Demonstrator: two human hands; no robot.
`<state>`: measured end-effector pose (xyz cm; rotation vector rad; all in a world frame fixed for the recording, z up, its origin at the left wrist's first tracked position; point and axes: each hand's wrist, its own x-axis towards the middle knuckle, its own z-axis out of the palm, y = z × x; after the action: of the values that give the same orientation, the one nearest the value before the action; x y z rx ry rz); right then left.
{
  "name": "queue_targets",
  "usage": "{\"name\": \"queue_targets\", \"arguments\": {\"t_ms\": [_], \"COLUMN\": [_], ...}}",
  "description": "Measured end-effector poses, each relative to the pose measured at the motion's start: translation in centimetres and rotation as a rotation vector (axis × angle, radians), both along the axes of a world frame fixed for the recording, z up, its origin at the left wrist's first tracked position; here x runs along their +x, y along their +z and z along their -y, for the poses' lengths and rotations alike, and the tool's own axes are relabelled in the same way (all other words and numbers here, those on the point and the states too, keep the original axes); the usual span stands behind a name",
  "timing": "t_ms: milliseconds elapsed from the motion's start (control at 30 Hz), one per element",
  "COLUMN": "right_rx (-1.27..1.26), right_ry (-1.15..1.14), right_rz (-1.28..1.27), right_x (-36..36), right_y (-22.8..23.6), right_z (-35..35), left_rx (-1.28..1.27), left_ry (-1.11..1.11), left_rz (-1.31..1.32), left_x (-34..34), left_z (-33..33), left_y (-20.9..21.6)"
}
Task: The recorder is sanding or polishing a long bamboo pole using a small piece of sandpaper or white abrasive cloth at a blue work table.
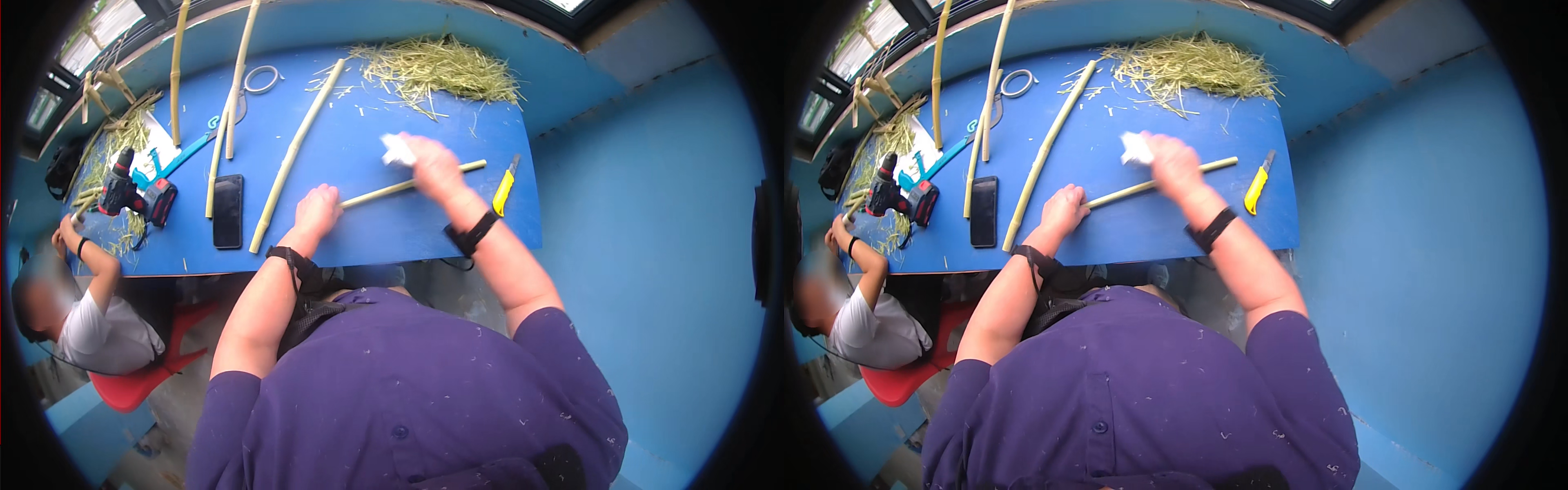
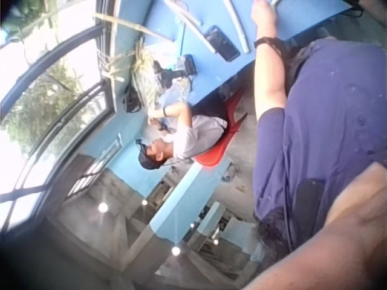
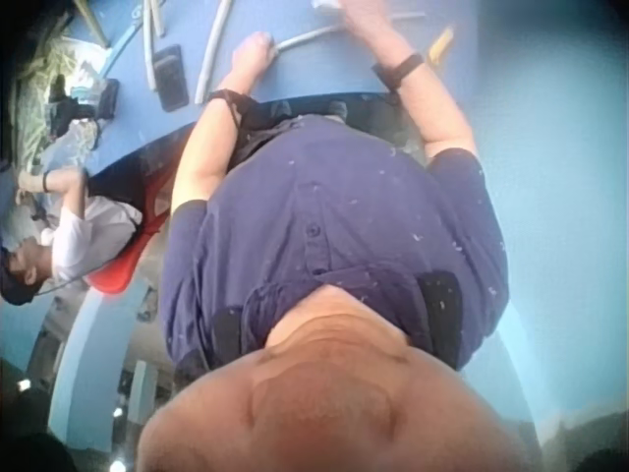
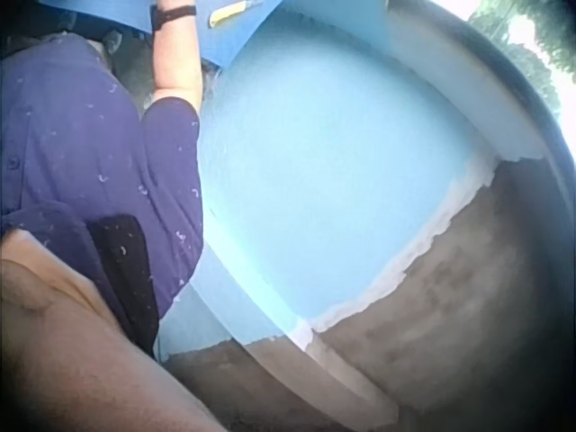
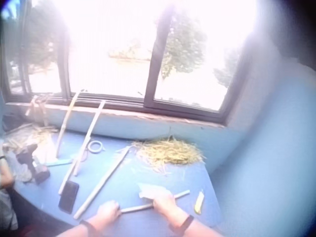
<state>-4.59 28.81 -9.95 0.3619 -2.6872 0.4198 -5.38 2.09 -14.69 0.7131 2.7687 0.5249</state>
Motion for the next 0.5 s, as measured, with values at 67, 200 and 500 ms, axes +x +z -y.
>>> {"name": "queue_targets", "arguments": {"t_ms": [67,200,500], "right_rx": [0.073,0.172,0.299], "right_ry": [0.071,0.084,-0.45], "right_rz": [0.116,0.312,0.476], "right_x": [3.2,6.6,6.1], "right_y": [-1.3,-5.7,-6.5], "right_z": [3.9,5.4,-10.1], "left_rx": [0.009,0.018,0.061], "left_ry": [0.016,0.049,0.065], "left_rz": [0.026,0.105,0.077], "left_x": [-0.3,-0.8,-0.3], "left_z": [-0.6,-1.0,-0.7], "left_y": [0.0,0.1,-0.1]}}
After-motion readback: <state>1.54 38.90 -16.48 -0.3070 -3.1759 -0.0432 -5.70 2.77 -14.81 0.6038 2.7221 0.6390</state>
